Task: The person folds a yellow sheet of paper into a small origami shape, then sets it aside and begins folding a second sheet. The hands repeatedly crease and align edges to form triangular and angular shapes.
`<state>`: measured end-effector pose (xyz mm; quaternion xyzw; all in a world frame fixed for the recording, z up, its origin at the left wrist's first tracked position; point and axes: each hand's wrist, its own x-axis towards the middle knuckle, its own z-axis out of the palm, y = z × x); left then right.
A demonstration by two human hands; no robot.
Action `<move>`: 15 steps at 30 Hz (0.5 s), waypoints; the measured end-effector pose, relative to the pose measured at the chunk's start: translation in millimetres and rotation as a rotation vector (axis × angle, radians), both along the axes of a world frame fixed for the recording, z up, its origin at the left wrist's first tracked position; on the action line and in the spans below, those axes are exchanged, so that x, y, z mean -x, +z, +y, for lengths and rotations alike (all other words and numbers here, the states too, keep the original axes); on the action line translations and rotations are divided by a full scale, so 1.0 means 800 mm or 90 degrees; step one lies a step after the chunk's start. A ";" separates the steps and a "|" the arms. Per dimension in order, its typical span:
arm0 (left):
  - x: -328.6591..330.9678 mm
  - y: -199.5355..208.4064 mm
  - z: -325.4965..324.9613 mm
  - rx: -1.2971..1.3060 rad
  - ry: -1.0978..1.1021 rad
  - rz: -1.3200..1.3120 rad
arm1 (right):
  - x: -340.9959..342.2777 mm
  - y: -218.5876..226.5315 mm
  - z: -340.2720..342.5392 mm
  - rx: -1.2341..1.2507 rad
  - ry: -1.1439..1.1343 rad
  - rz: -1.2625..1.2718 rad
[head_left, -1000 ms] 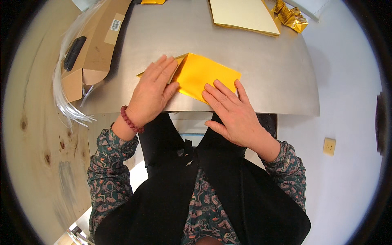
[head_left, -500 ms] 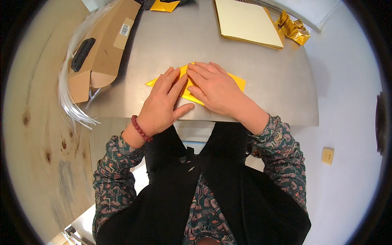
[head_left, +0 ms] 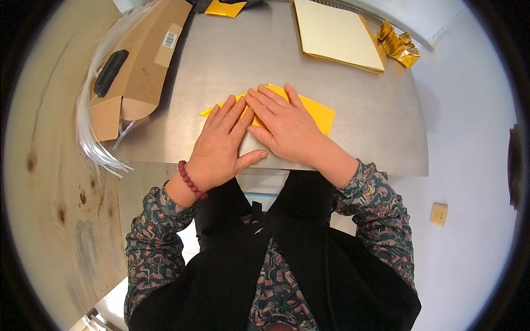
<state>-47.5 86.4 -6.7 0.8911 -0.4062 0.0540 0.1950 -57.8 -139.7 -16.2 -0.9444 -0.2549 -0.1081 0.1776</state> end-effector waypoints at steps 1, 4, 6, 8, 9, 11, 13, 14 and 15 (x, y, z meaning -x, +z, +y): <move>0.000 0.000 0.000 -0.009 0.002 0.004 | -0.002 0.000 -0.004 -0.005 -0.009 0.000; -0.001 0.000 0.002 -0.002 -0.002 -0.012 | -0.007 -0.003 -0.012 0.021 -0.031 0.028; -0.003 0.000 0.003 0.008 0.001 -0.018 | -0.007 -0.005 -0.011 0.038 -0.033 0.019; -0.004 0.002 0.005 0.017 -0.006 -0.024 | -0.006 -0.006 -0.011 0.033 -0.062 0.012; -0.005 0.002 0.005 0.020 -0.008 -0.024 | -0.006 -0.007 -0.010 0.025 -0.072 -0.008; -0.006 0.003 0.006 0.032 -0.009 -0.035 | -0.006 -0.006 -0.008 0.039 -0.078 -0.025; -0.007 0.003 0.010 0.037 -0.014 -0.045 | -0.006 -0.006 -0.009 0.042 -0.078 -0.033; -0.009 0.002 0.015 0.034 -0.015 -0.048 | -0.006 -0.006 -0.010 0.042 -0.075 -0.022; -0.009 0.001 0.020 0.032 -0.018 -0.048 | -0.006 -0.006 -0.011 0.044 -0.075 -0.005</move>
